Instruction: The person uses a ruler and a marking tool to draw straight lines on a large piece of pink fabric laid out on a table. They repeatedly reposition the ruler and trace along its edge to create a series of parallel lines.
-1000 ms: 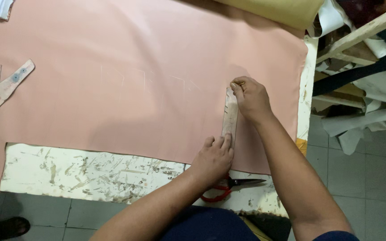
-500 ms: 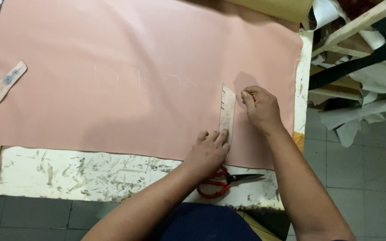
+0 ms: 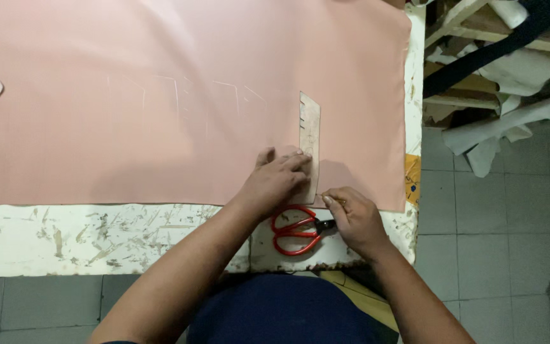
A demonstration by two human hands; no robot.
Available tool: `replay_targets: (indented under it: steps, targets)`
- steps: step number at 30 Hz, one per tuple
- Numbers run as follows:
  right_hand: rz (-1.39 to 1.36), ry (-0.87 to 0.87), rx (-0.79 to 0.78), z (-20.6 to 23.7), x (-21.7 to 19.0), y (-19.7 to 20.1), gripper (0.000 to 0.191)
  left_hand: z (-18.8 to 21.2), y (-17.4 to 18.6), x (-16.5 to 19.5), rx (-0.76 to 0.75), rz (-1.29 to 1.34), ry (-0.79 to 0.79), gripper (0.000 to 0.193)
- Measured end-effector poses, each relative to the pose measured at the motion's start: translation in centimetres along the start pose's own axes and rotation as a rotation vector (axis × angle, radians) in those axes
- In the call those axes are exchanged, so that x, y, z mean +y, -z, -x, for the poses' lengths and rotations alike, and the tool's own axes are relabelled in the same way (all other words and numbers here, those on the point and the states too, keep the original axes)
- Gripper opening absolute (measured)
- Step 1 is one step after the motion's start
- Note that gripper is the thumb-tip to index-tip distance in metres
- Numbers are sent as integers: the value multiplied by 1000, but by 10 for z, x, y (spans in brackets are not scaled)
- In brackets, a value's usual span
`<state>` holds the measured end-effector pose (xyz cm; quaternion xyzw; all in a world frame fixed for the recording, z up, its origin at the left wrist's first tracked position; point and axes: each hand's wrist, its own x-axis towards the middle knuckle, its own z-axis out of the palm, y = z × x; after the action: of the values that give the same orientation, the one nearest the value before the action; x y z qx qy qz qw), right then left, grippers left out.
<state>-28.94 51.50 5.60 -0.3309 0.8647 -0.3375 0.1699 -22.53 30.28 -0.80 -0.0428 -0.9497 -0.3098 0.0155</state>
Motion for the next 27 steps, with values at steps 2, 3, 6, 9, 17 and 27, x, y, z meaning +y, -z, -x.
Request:
replay_targets:
  steps: [2,3,6,9,17,27]
  targets:
    - [16,13,-3,11,-1,-3,17,1,3,-4,7,-4,-19,20]
    - [23,22,-5,14,-1,-5,17,1,4,-6,14,21,-13,22]
    - [-18,-9,13,20,1,-9,17,0,4,-7,18,66,9,23]
    - [-23,64,49,19,1,-14,16,0,3,-9,7,54,21,26]
    - [-74,159,-24,9,-8,-27,15,-3,5,-12,-12,53,11,38]
    - [-81,27,-135,1,-8,-22,17,-2,6,-10,5,103,38,32]
